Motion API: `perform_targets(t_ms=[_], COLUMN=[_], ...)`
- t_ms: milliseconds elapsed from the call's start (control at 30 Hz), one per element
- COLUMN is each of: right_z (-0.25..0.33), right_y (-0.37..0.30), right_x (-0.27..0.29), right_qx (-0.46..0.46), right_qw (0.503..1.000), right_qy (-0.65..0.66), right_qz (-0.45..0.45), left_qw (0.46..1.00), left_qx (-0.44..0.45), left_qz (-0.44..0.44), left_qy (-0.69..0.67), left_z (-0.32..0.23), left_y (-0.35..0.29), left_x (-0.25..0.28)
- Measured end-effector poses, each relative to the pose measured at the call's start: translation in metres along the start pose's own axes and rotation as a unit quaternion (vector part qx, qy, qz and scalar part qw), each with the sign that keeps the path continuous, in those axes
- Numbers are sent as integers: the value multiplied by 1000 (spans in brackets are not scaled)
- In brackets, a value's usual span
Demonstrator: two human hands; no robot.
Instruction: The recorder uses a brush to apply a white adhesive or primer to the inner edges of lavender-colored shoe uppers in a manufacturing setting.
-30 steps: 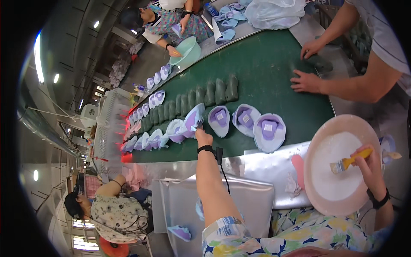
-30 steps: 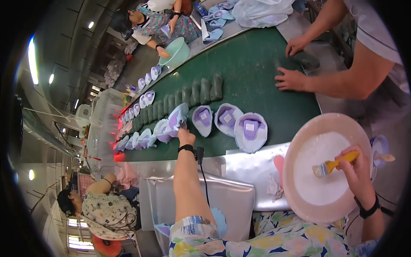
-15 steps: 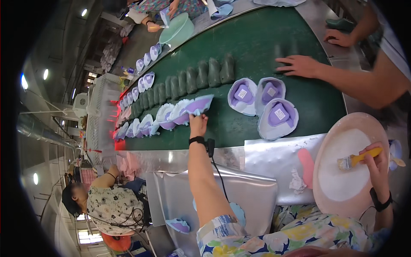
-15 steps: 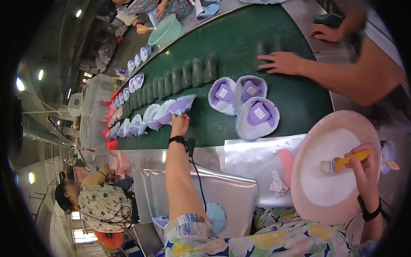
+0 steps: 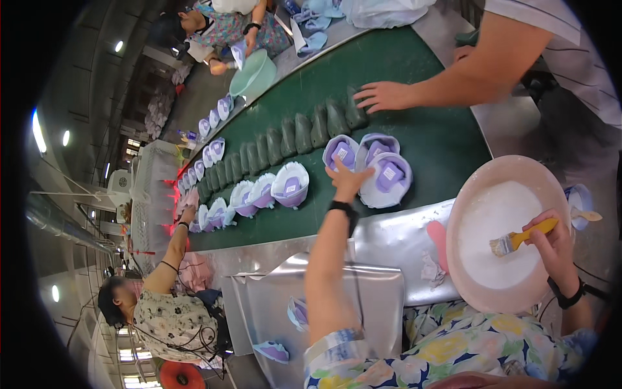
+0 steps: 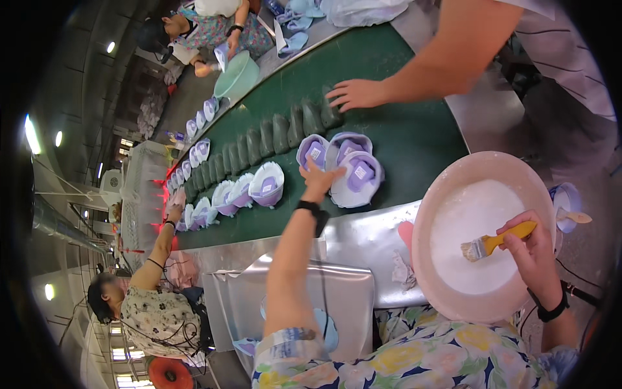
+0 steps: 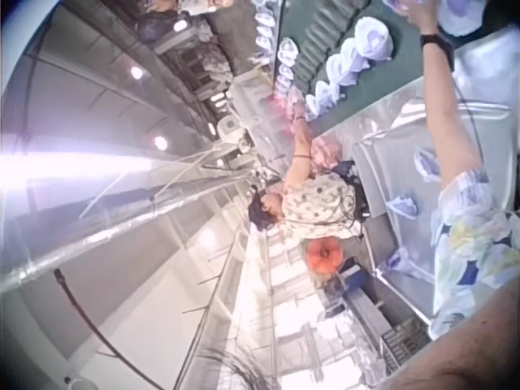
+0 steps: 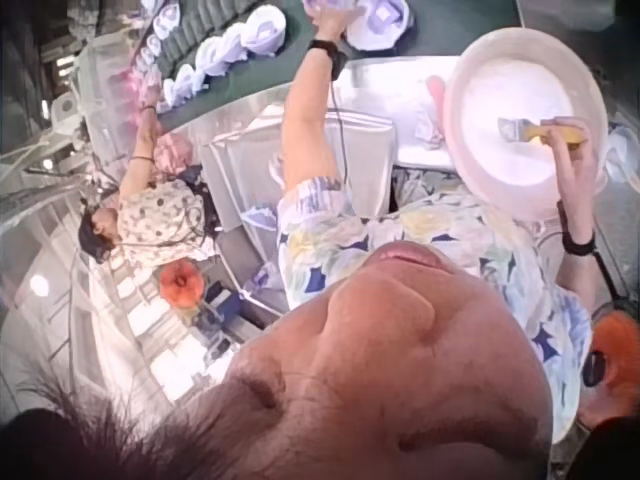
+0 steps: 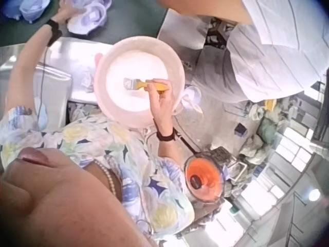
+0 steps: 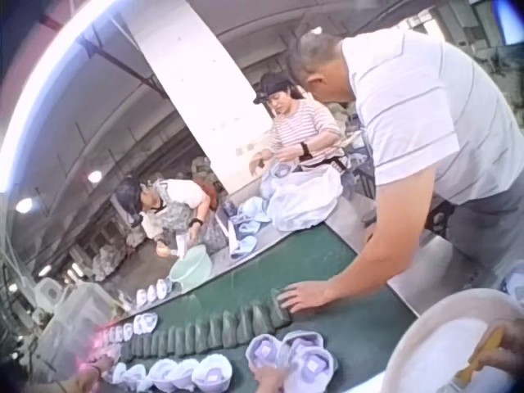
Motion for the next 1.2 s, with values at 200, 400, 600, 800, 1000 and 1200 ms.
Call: perform_targets(t_ms=[200,400,600,800,1000,1200], right_z=[-2,-11,-17,-17,-6,6], right_y=[-17,-22,-19,-18,-17,-30], right_x=[9,27,10,7,10,2], right_qx=[14,23,39,56,55,96], right_qw=[1000,999,996,993,996,991], right_qy=[15,39,51,40,37,-34], right_qz=[8,11,64,94,63,84], left_qw=[988,915,923,897,909,847], left_qx=[-82,-354,-276,87,-352,-419], left_qz=[-127,-134,-135,78,19,41], left_qy=[7,142,229,427,224,326], left_z=[-1,-128,-116,-38,-123,-69], left_y=[-11,-101,-234,-335,-280,-140], left_x=[-40,46,176,210,50,-71])
Point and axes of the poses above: each hand's wrist, its own y-axis towards the middle knuckle, its own x-axis out of the back of the hand, z = x × y, the point moved 10 cm from there along y, towards the middle knuckle, and after that the axes turned 7 degrees about -x, right-handed, at the moved point
